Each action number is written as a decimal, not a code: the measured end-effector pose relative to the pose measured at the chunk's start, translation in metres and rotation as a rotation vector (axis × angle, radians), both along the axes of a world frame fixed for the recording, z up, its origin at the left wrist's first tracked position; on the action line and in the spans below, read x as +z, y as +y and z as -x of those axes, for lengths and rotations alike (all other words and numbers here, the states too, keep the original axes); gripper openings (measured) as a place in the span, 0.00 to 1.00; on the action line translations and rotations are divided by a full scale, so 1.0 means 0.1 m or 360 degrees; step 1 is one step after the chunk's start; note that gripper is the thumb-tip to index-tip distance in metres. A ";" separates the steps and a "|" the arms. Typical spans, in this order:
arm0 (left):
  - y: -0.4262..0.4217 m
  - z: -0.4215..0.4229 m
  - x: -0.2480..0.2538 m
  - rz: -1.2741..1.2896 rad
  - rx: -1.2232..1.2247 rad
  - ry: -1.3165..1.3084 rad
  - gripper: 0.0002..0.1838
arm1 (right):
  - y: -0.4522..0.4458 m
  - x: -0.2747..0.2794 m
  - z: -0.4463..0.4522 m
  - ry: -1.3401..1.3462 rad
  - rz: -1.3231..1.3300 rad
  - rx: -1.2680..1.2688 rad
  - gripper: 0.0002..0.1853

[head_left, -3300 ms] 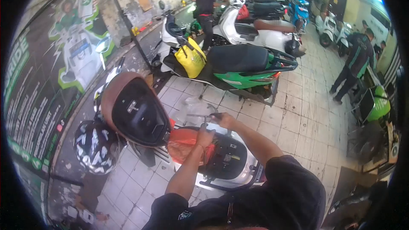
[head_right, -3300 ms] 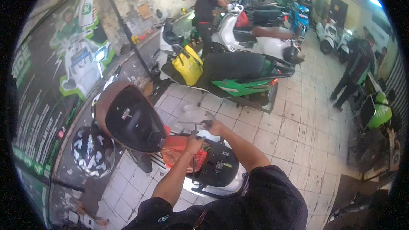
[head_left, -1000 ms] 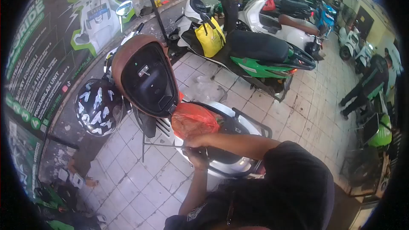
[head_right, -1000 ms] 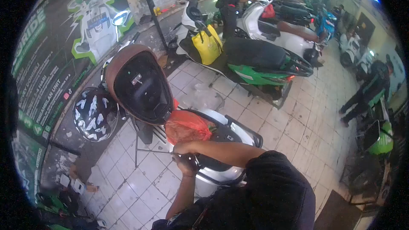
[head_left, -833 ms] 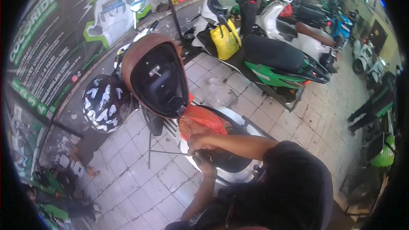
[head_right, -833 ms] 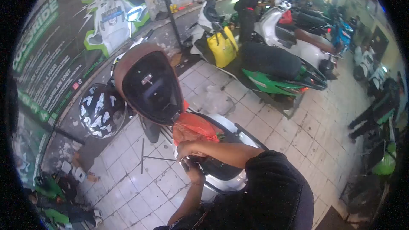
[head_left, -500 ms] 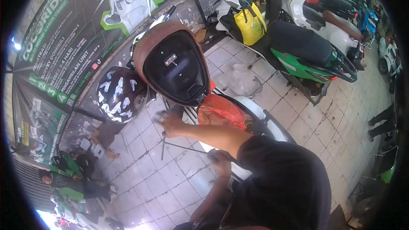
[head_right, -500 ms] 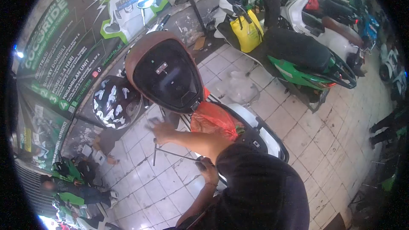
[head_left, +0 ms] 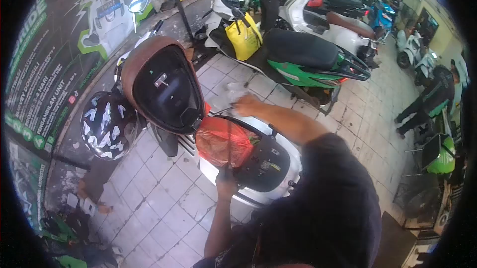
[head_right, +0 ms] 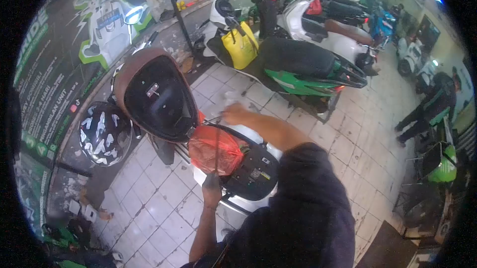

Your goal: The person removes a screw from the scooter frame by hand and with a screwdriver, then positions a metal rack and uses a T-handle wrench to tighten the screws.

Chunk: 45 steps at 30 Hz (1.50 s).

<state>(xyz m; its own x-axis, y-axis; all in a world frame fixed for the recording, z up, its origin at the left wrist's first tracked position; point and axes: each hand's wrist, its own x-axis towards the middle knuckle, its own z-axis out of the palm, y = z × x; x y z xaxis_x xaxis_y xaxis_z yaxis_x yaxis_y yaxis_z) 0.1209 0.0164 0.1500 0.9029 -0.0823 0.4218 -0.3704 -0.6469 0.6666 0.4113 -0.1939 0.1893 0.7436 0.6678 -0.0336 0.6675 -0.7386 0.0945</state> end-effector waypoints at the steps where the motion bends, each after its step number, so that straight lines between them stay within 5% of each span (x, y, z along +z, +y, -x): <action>1: -0.03 0.00 0.00 0.0147 0.0018 0.0210 0.07 | -0.40 0.26 0.35 0.0188 0.0097 -0.0397 0.14; 3: -0.09 0.08 0.16 0.0224 -0.0054 0.0327 0.09 | -1.11 0.58 1.13 0.0323 0.0233 -0.0690 0.27; 5: -0.13 0.14 0.20 0.0308 -0.0118 0.0455 0.12 | -1.43 1.00 2.09 0.0579 0.0109 -0.0987 0.27; 7: -0.09 0.23 0.12 0.0040 -0.0085 0.0013 0.10 | -1.60 1.06 3.00 0.0796 -0.0553 -0.1155 0.24; 9: -0.06 0.34 0.25 -0.0014 0.0051 0.0166 0.09 | -1.47 1.04 3.80 0.1058 -0.1335 -0.1755 0.19; 12: -0.09 0.46 0.23 0.0237 0.0385 0.0505 0.14 | -1.07 0.67 4.65 0.0774 -0.1840 -0.2044 0.15; 14: -0.03 0.40 -0.15 0.0872 0.0396 0.1264 0.27 | -0.63 0.70 5.01 0.0637 -0.2053 -0.2171 0.16; 15: -0.11 0.46 0.11 0.1357 0.0357 0.1517 0.24 | -0.44 0.73 5.18 0.0649 -0.2217 -0.2301 0.17; 17: -0.31 0.51 0.16 0.2116 0.0412 0.1459 0.24 | -0.11 0.78 5.46 0.0799 -0.2585 -0.2309 0.19; 19: -0.37 0.43 -0.17 0.2143 0.0369 0.1466 0.22 | 0.10 0.62 5.79 0.0827 -0.2595 -0.2269 0.19; 21: -0.42 0.43 0.41 0.2311 0.0326 0.1891 0.17 | 0.38 0.71 6.00 0.1128 -0.2216 -0.2555 0.26; 23: -0.43 0.44 0.35 0.2020 0.0377 0.1718 0.10 | 0.58 0.64 6.21 0.1248 -0.1326 -0.2176 0.29; 25: -0.23 0.41 -0.06 0.1392 -0.0031 0.1480 0.10 | 0.84 0.73 6.27 0.1372 -0.1096 -0.2011 0.31; 27: -0.16 0.40 0.39 0.1680 0.0055 0.1819 0.12 | 0.91 0.75 6.25 0.1524 -0.0851 -0.1770 0.34; 28: -0.13 0.45 0.69 0.1540 0.0054 0.1794 0.15 | 0.87 0.75 6.20 0.1677 -0.1024 -0.1307 0.33; 29: -0.01 0.34 0.42 0.1444 -0.0118 0.1916 0.18 | 0.79 0.78 6.10 0.1805 -0.1178 -0.0821 0.33; 31: 0.25 -0.13 -0.83 0.0155 -0.0503 0.0728 0.20 | 0.69 1.35 5.66 0.2182 -0.0806 -0.0772 0.32; 33: 0.20 0.30 0.88 -0.0073 -0.0393 0.1427 0.23 | 0.46 1.11 5.40 0.1706 -0.1128 -0.0096 0.32; 34: 0.37 0.05 0.40 -0.0624 -0.0699 0.1040 0.22 | 0.44 1.18 5.21 0.1619 -0.1250 -0.0300 0.30; 37: 0.58 -0.14 0.39 -0.0552 -0.1079 0.0540 0.23 | 0.50 1.54 4.43 0.1390 -0.1469 -0.0993 0.24; 39: 0.64 -0.31 0.43 -0.0529 -0.1285 0.0410 0.19 | 0.59 1.25 3.90 0.0757 -0.1950 -0.0981 0.20; 41: 0.51 -0.20 0.92 -0.1035 -0.1205 0.0405 0.20 | 0.60 0.72 3.18 0.0493 -0.1870 -0.1012 0.18; 43: 0.38 -0.19 1.18 -0.1316 -0.1195 0.0379 0.24 | 0.78 0.28 2.40 0.0334 -0.1243 -0.0620 0.17; 45: 0.34 -0.34 0.81 -0.1162 -0.1223 0.0160 0.24 | 1.16 0.67 2.18 0.0732 -0.1014 -0.0601 0.15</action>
